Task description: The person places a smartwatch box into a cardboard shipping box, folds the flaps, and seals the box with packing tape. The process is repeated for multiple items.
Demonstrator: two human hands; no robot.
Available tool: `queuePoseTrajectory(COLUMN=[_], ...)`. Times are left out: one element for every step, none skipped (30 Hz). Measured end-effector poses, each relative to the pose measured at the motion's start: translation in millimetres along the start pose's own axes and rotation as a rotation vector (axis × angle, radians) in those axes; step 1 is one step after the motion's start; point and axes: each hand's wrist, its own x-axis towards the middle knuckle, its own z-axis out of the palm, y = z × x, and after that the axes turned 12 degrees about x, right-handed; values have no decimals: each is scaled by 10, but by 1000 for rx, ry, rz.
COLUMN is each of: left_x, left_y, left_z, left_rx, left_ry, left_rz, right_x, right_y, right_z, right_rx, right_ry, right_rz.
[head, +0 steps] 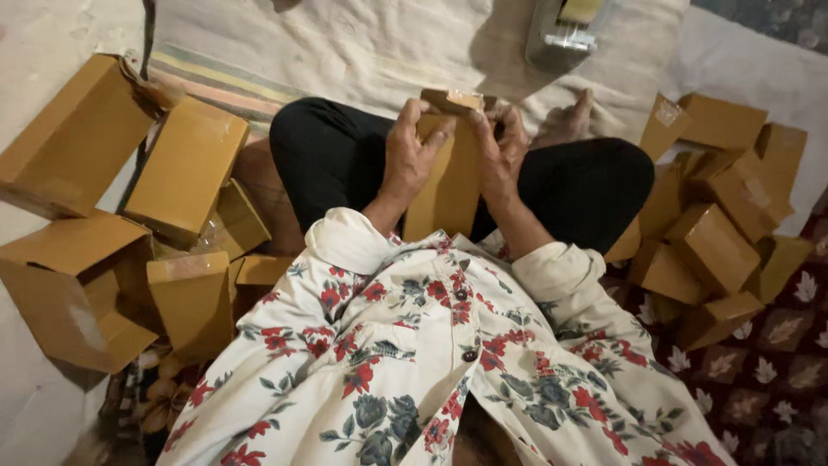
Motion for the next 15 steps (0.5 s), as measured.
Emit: queuePoseTrajectory(left_x=[-44, -81, -45, -15, 31, 83, 51, 26, 15, -6, -11, -28, -58, -82, -97], left_y=[-38, -64, -76, -73, -66, -55, -47, -39, -34, -26, -9, 4, 9, 9, 7], left_z=[26, 47, 69, 84, 91, 100, 97, 99, 97, 86, 67, 34, -4, -45, -92], left_rx=[-2, 24, 48, 71, 10, -51, -109, -199, -287, -376, -339, -302, -266, -232, -195], left_ry=[-5, 24, 59, 95, 80, 65, 45, 56, 67, 78, 55, 33, 12, -40, -90], left_rz=[20, 46, 81, 116, 98, 80, 51, 61, 74, 87, 92, 97, 100, 153, 205], right_x=[-32, -67, -43, -18, 11, 31, -23, -70, -95, -127, -141, -146, -157, -157, -140], right_y=[28, 41, 33, 4, -31, -71, -109, -151, -190, -225, -263, -294, -313, -318, -314], right_z=[-39, -58, -53, -40, -6, 34, 57, 63, 63, 60, 52, 38, 19, 4, -4], right_rx=[-27, -76, -123, -169, -103, -36, 28, 109, 192, 274, 354, 433, 510, 346, 183], right_ry=[12, 7, 0, -7, 11, 29, 47, 35, 24, 13, -39, -92, -146, -148, -151], right_rz=[29, -2, -43, -83, -77, -70, -51, -29, -9, 11, 59, 107, 154, 112, 71])
